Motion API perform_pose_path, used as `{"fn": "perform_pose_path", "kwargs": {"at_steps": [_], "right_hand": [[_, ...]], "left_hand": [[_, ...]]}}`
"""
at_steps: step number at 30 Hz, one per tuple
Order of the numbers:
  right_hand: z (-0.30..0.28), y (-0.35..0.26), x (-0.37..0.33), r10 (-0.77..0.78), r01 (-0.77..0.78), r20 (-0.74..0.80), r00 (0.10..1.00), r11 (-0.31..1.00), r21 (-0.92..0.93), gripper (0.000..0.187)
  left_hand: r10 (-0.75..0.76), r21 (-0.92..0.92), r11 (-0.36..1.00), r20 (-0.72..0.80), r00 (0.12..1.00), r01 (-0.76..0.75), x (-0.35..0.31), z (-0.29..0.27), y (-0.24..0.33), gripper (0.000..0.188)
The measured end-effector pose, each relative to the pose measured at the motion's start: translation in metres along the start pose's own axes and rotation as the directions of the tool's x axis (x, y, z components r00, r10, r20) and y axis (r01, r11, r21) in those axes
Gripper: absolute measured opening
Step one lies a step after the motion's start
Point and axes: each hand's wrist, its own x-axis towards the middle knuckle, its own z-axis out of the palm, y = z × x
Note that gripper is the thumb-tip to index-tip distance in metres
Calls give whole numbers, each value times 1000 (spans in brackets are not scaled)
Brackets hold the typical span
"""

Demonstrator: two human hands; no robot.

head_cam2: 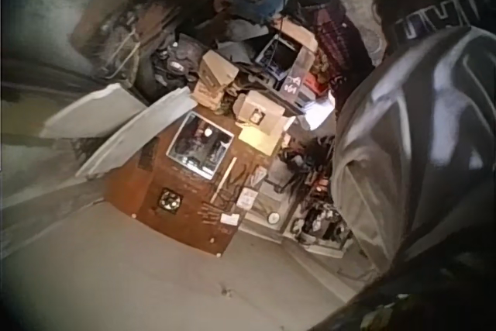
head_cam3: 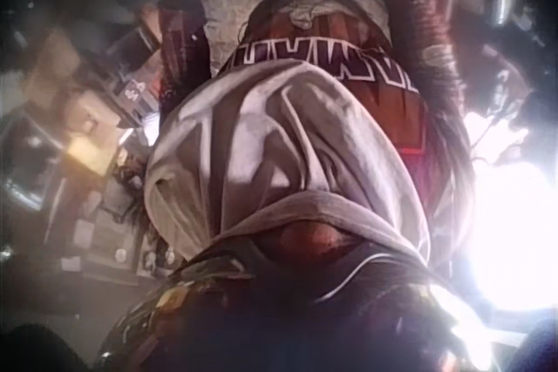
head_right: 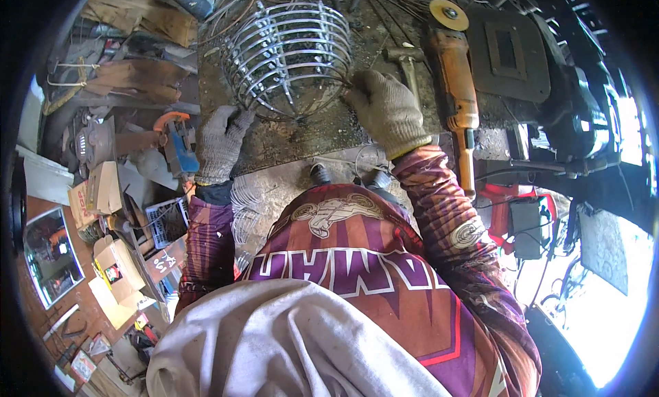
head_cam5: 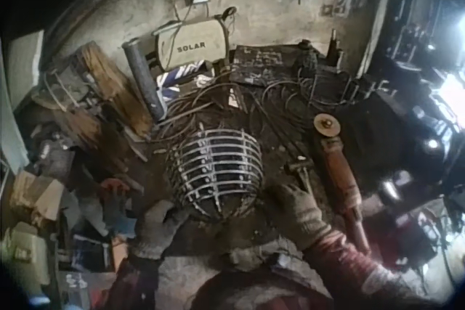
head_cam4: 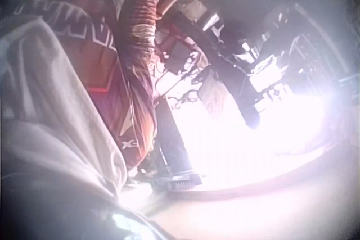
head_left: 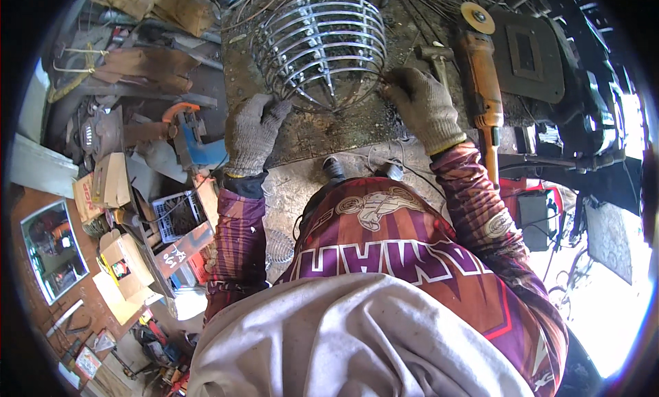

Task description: The person welds a metal wire cage structure on a workbench using a welding rod and electrode holder, occasionally using pliers and a hammer to adjust the metal components.

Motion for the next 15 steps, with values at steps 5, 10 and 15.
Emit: {"fn": "perform_pose_path", "kwargs": {"at_steps": [5,10,15], "right_hand": [[-6,-6,-37,-1,-1,-59,998,999,-34,38],[-8,-5,-62,-70,69,-35,997,997,-34,32],[-7,-10,-72,-38,40,35,999,998,-49,29]], "left_hand": [[50,-17,998,-184,982,-54,-21,8,7,31],[76,87,994,-174,982,-61,-43,7,28,31],[-43,-16,999,-177,983,41,-53,22,11,40]]}}
